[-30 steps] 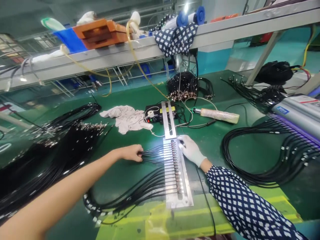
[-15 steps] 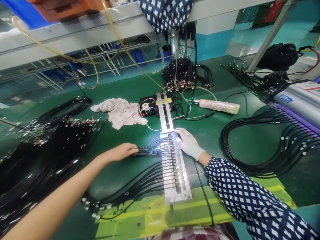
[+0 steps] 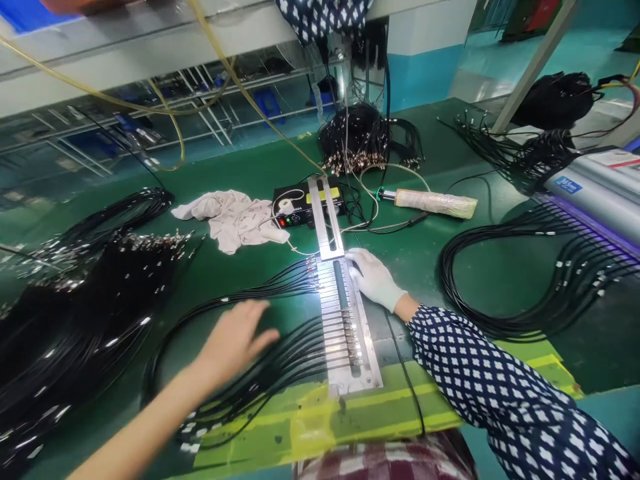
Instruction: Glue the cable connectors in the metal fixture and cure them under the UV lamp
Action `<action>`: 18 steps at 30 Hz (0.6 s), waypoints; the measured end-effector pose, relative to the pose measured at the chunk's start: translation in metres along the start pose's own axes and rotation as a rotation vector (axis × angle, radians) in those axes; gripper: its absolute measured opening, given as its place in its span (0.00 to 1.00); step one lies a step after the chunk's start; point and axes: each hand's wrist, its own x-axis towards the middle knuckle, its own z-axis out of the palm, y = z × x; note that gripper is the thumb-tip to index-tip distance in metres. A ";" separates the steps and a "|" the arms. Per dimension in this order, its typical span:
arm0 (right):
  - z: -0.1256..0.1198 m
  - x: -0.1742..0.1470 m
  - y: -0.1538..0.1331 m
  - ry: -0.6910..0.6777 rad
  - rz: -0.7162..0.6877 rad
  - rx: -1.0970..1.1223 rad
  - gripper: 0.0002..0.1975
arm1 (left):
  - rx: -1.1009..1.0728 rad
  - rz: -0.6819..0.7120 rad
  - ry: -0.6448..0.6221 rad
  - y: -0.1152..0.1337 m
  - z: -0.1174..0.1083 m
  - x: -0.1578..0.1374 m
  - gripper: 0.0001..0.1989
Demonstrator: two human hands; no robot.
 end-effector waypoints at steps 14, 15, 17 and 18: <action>0.001 0.000 0.000 -0.007 0.023 0.006 0.16 | -0.447 -0.125 -0.516 0.050 0.002 -0.026 0.14; 0.001 0.000 0.000 -0.009 0.022 0.008 0.16 | -0.556 -0.177 -0.611 0.050 -0.001 -0.027 0.17; 0.000 0.000 0.000 -0.018 0.022 0.010 0.16 | -0.750 -0.291 -0.775 0.053 -0.008 -0.028 0.24; 0.000 0.000 0.000 -0.023 0.025 0.009 0.17 | -0.806 -0.325 -0.815 0.056 -0.013 -0.027 0.27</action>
